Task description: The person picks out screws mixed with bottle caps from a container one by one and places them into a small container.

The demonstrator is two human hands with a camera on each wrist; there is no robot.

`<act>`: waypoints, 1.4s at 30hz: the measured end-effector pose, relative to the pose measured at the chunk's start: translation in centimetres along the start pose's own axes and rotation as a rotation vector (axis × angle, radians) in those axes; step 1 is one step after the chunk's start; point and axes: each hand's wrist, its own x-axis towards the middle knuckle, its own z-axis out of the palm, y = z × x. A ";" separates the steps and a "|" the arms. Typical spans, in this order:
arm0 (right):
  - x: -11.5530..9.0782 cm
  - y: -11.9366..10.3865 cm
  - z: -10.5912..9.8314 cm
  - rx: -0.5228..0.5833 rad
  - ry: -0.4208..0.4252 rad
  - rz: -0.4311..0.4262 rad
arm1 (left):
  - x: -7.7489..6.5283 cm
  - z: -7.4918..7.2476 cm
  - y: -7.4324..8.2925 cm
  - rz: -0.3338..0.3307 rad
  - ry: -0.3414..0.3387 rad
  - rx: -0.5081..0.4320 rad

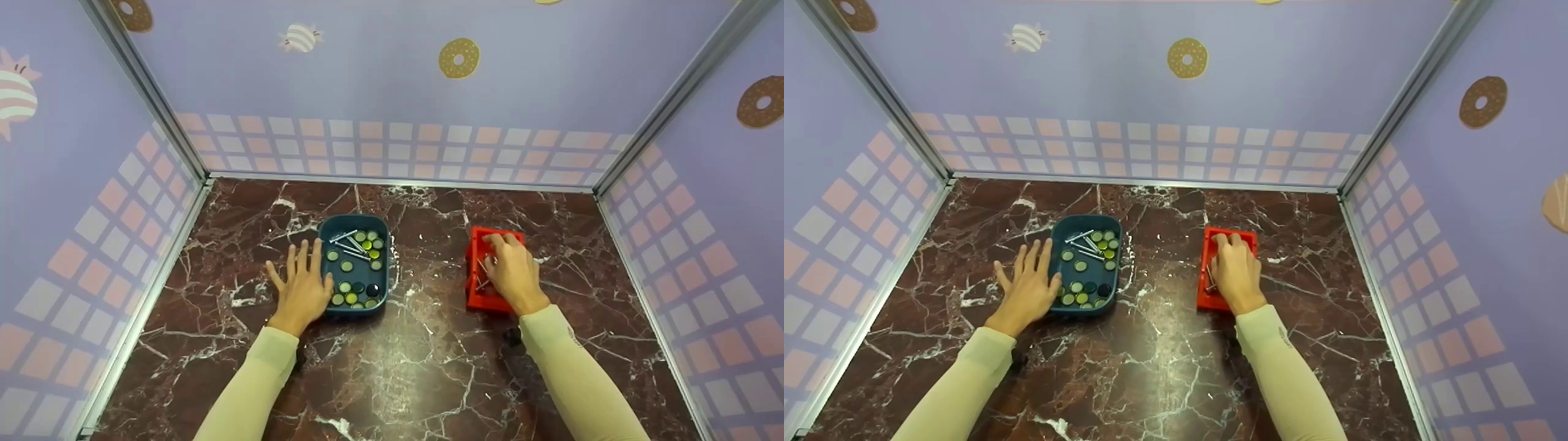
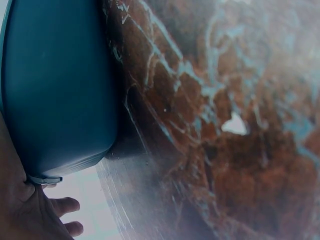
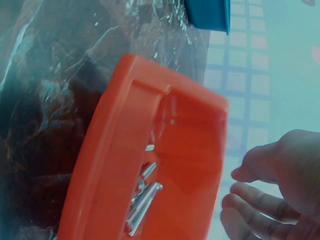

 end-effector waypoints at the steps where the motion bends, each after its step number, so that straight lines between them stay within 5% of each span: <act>1: 0.0 -0.2 0.0 0.003 0.009 -0.010 | 0.0 0.0 0.0 -0.001 -0.002 0.001; 10: 0.1 -2.2 0.5 0.067 0.075 -0.111 | 0.1 -0.1 0.0 -0.005 -0.012 0.005; 22: 0.6 -5.6 2.2 0.126 0.052 -0.198 | 0.1 -0.2 -0.1 -0.020 -0.026 0.001; 42: 2.3 -12.0 7.2 0.192 -0.089 -0.341 | 0.1 0.0 0.0 -0.020 -0.020 0.020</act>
